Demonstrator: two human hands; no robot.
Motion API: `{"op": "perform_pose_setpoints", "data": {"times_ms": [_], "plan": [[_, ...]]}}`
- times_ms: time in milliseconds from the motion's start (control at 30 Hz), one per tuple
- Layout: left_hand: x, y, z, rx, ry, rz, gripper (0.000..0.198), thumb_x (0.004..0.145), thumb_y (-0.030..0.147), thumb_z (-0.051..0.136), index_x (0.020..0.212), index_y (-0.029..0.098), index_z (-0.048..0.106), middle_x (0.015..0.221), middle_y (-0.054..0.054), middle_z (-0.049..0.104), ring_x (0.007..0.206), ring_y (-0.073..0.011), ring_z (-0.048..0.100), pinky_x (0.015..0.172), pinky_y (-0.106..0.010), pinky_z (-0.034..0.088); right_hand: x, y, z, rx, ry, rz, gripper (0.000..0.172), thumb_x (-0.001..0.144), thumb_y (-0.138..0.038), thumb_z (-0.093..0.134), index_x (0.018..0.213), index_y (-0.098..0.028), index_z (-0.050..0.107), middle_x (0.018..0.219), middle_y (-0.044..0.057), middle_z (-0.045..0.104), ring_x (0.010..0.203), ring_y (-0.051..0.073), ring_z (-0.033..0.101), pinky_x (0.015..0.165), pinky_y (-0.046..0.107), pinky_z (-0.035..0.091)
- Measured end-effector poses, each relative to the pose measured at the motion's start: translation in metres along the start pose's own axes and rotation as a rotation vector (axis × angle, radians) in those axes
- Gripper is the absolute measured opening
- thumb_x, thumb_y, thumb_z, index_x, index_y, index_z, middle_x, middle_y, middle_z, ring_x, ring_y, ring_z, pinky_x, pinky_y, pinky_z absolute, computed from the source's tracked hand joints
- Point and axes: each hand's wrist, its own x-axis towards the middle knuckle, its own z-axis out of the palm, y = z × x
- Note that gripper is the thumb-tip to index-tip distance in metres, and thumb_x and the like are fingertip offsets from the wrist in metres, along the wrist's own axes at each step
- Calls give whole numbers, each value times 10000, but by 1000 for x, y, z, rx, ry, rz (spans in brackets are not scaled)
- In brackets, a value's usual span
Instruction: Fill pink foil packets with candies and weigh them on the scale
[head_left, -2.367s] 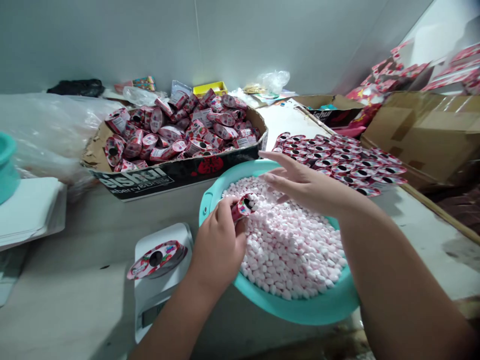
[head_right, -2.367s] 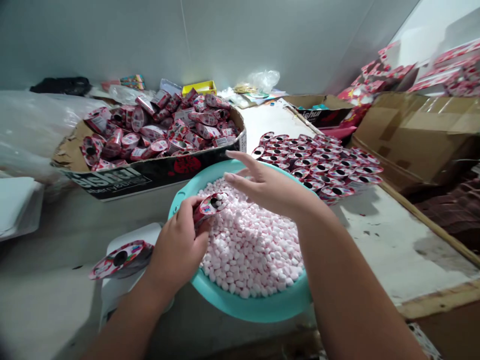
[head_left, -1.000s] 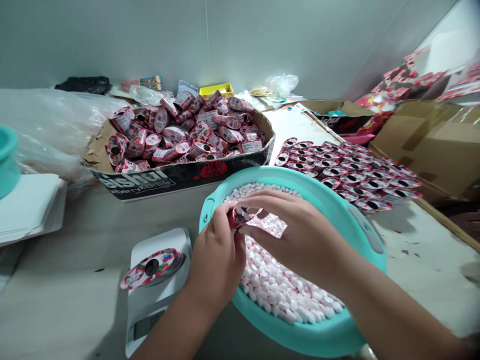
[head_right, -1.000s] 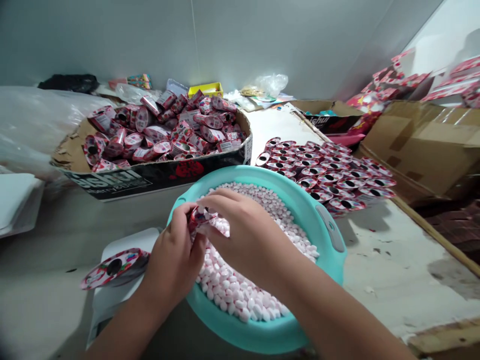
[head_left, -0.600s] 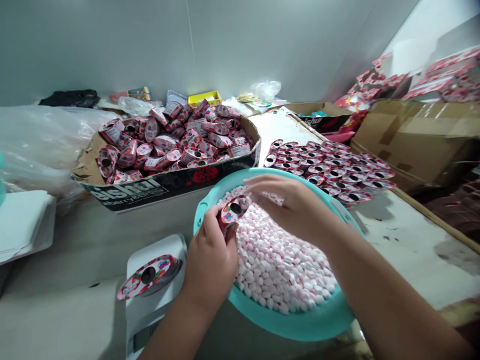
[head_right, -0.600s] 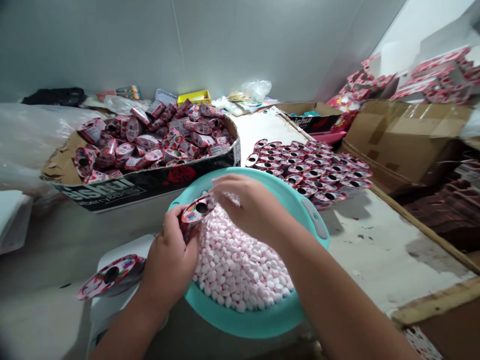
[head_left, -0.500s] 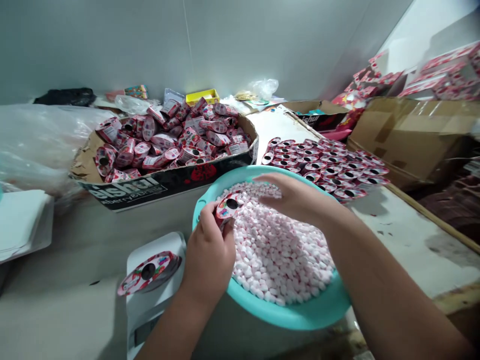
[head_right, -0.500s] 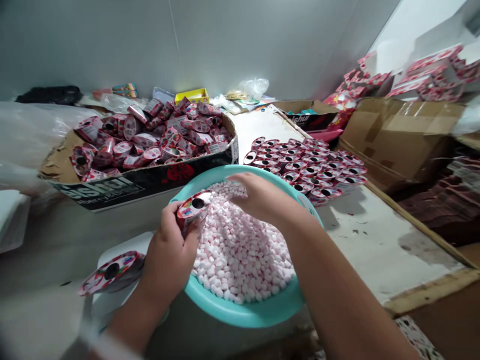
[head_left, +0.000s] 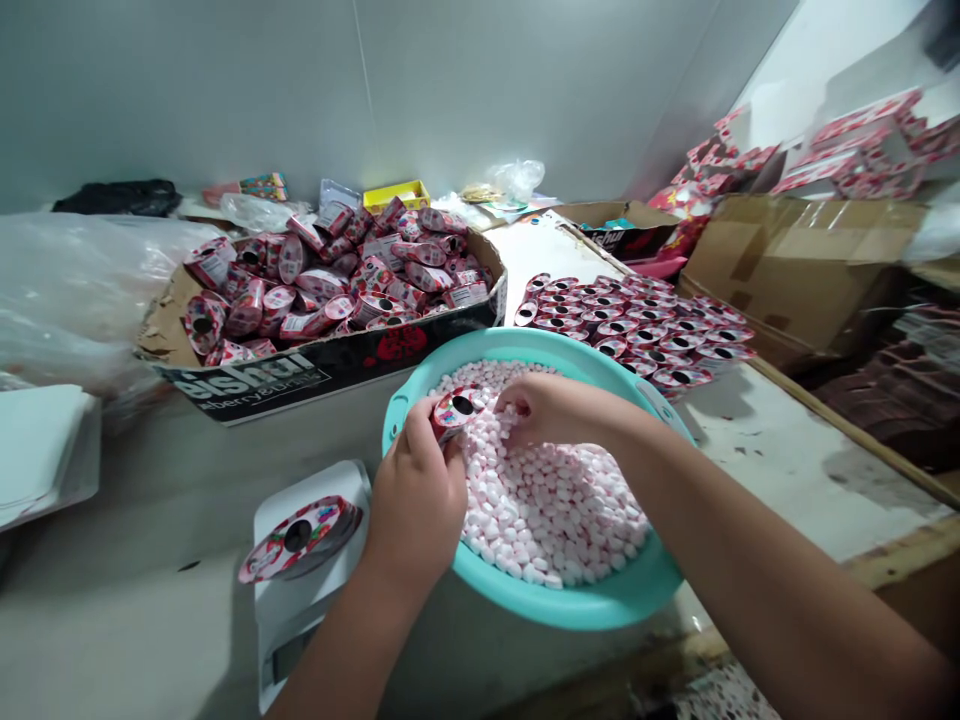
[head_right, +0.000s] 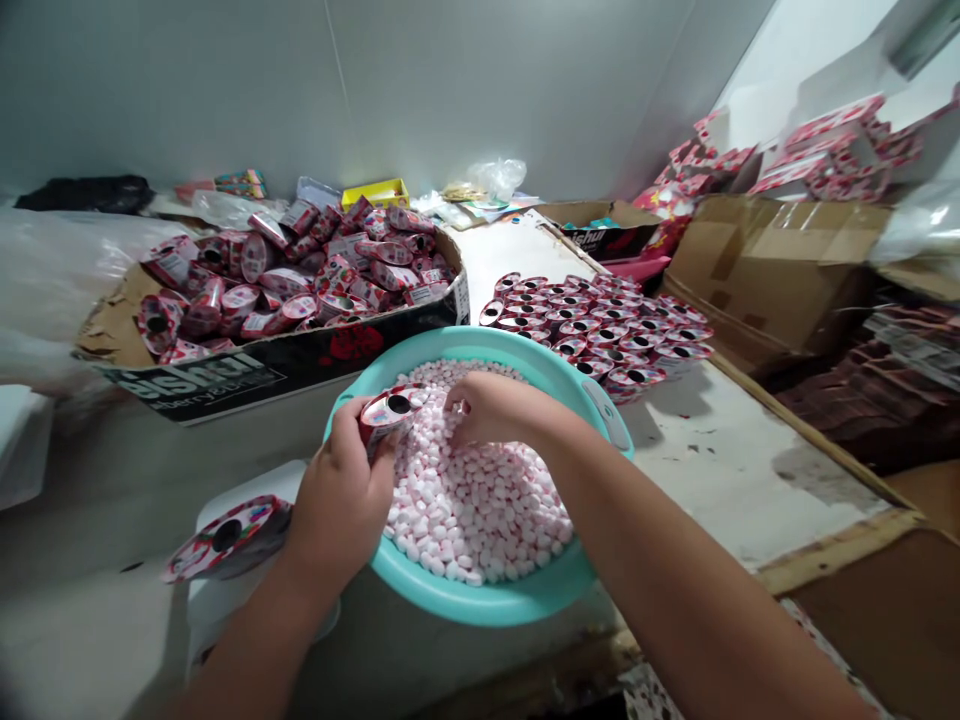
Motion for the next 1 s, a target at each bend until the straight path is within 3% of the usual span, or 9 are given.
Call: {"op": "perform_pose_setpoints", "data": {"times_ms": [167,233,400,600,733,867,1000], "plan": [[0,0,-2,-3,-32,18,382,919,166,551,1298,165,501,1218,-164,717,1147,-321,698,948,-433,575,0,-2,-1,285,416,-62,235,770,-321,746,949,-170,768,717,-4,610,605,59,458,569,202,320],[1,1,-2,-14,-25,7,368,928,166,547,1293,174,498,1218,-156,717,1132,-310,704,932,-422,580,-2,-5,-1,322,496,-110,228,782,-330,735,943,-173,773,679,-9,578,602,56,434,580,201,316],[1,3,-3,-6,-31,-7,375,924,152,554,1294,171,496,1250,-165,706,1176,-318,687,951,-438,573,-4,-4,-3,299,479,-148,160,801,-291,717,897,-177,775,669,-14,578,593,46,410,573,193,305],[0,2,-3,1,-48,42,370,929,130,539,1294,168,494,1254,-156,702,1186,-291,683,971,-413,564,-10,-15,1,377,687,-215,244,823,-370,737,943,-162,781,667,-8,602,600,50,464,582,187,344],[0,0,-3,3,-29,86,349,969,178,506,1316,162,472,1251,-164,700,1170,-288,690,953,-415,569,-8,-28,13,344,651,-381,152,843,-284,725,951,-192,780,809,-7,692,647,52,529,638,177,402],[0,-2,-2,18,-16,64,357,979,229,502,1326,157,464,1227,-168,708,1125,-308,706,905,-425,580,-4,-33,22,362,658,-405,175,860,-266,718,1017,-220,780,894,-8,719,677,57,558,681,179,432],[-1,-2,-2,-9,-3,68,368,984,257,493,1336,159,454,1225,-162,712,1100,-298,715,885,-407,583,-8,-36,22,348,608,-442,235,926,-353,651,1090,-239,775,928,21,713,726,84,575,732,212,459]]}}
